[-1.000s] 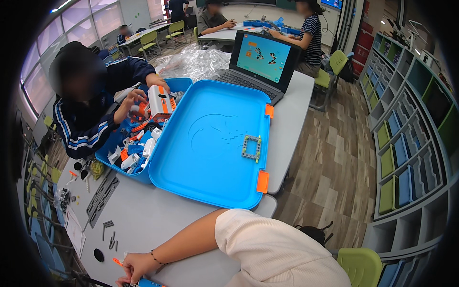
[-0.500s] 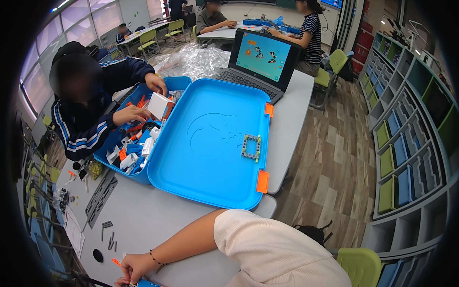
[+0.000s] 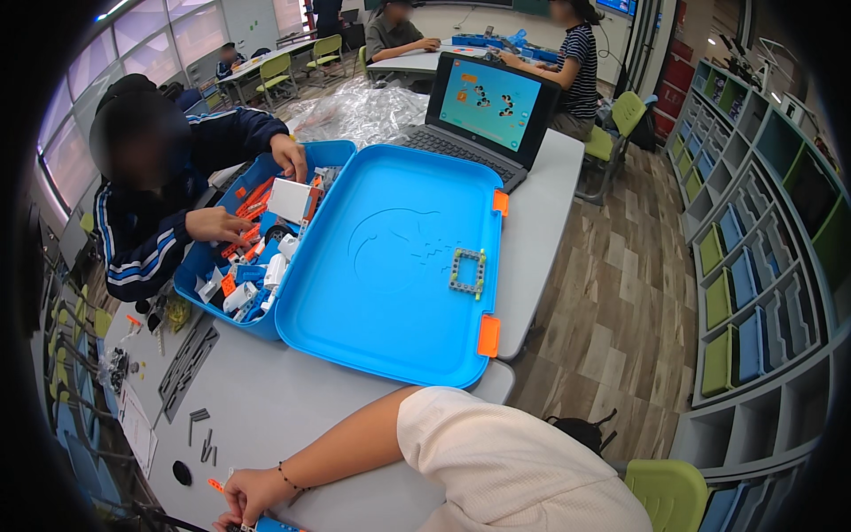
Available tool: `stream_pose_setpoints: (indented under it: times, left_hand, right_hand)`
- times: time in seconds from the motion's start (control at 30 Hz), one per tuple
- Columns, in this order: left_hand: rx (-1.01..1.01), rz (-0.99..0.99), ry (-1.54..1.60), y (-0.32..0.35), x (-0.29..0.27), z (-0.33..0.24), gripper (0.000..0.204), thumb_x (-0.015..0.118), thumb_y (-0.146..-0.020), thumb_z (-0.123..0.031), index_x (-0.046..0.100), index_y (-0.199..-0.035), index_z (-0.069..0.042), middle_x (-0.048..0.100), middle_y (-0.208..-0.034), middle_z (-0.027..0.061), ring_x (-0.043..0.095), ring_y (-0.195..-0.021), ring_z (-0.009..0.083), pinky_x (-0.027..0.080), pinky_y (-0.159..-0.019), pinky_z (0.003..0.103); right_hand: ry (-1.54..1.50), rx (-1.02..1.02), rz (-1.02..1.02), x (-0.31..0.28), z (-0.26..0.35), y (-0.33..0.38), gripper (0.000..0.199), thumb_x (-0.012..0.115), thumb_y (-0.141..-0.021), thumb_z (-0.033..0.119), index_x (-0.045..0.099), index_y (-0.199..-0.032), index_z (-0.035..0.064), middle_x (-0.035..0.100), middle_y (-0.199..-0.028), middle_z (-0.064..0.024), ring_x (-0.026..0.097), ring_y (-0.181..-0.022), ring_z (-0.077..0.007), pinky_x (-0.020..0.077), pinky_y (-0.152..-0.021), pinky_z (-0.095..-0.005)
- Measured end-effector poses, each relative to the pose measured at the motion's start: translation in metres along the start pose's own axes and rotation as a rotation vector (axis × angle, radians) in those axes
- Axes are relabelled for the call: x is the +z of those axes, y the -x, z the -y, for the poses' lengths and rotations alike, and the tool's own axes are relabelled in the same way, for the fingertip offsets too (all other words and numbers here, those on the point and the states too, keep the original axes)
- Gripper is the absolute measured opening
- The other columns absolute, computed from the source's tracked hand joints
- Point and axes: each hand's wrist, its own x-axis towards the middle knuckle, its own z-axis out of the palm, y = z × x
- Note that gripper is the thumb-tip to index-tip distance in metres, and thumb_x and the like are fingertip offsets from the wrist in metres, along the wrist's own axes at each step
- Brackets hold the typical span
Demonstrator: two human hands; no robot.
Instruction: The person assembles a small wheeled robot using LEGO Technic parts. They connect beams, axles, and wheels to a central motorized chassis, then attach a black circular component to the front. The person retrieves additional pieces from a blue bin and continues building the structure.
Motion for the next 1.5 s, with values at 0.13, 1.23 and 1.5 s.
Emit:
stream_pose_setpoints:
  times: [0.13, 1.23, 1.5]
  left_hand:
    - [0.033, 0.015, -0.058, 0.003, 0.004, -0.003, 0.043, 0.030, -0.100, -0.040, 0.052, -0.080, -0.009, 0.053, -0.083, 0.0039, 0.049, -0.080, 0.0168, 0.041, -0.076, 0.031]
    - [0.365, 0.055, -0.397, -0.004, 0.009, -0.014, 0.029, 0.032, -0.100, -0.029, 0.039, -0.087, -0.005, 0.036, -0.082, 0.0019, 0.036, -0.075, 0.0117, 0.033, -0.072, 0.025]
    - [0.445, 0.151, -0.371, -0.010, 0.010, -0.018, 0.019, 0.059, -0.077, 0.006, 0.048, -0.091, 0.000, 0.049, -0.089, 0.0056, 0.054, -0.082, 0.0128, 0.048, -0.076, 0.026]
  right_hand:
    - [0.066, 0.026, -0.006, -0.001, 0.003, 0.001, 0.025, 0.080, -0.071, 0.011, 0.065, -0.087, -0.0007, 0.069, -0.084, -0.0108, 0.065, -0.076, -0.0128, 0.0507, -0.064, -0.0252]
    - [-0.010, 0.108, -0.049, -0.014, 0.036, 0.014, 0.014, 0.066, -0.078, 0.004, 0.055, -0.087, 0.0029, 0.058, -0.078, -0.0014, 0.056, -0.072, -0.0066, 0.0460, -0.067, -0.0200]
    - [0.003, 0.110, -0.226, -0.021, 0.039, 0.019, 0.015, 0.066, -0.081, 0.005, 0.055, -0.091, 0.0020, 0.063, -0.085, -0.0067, 0.060, -0.079, -0.0102, 0.0510, -0.072, -0.0238]
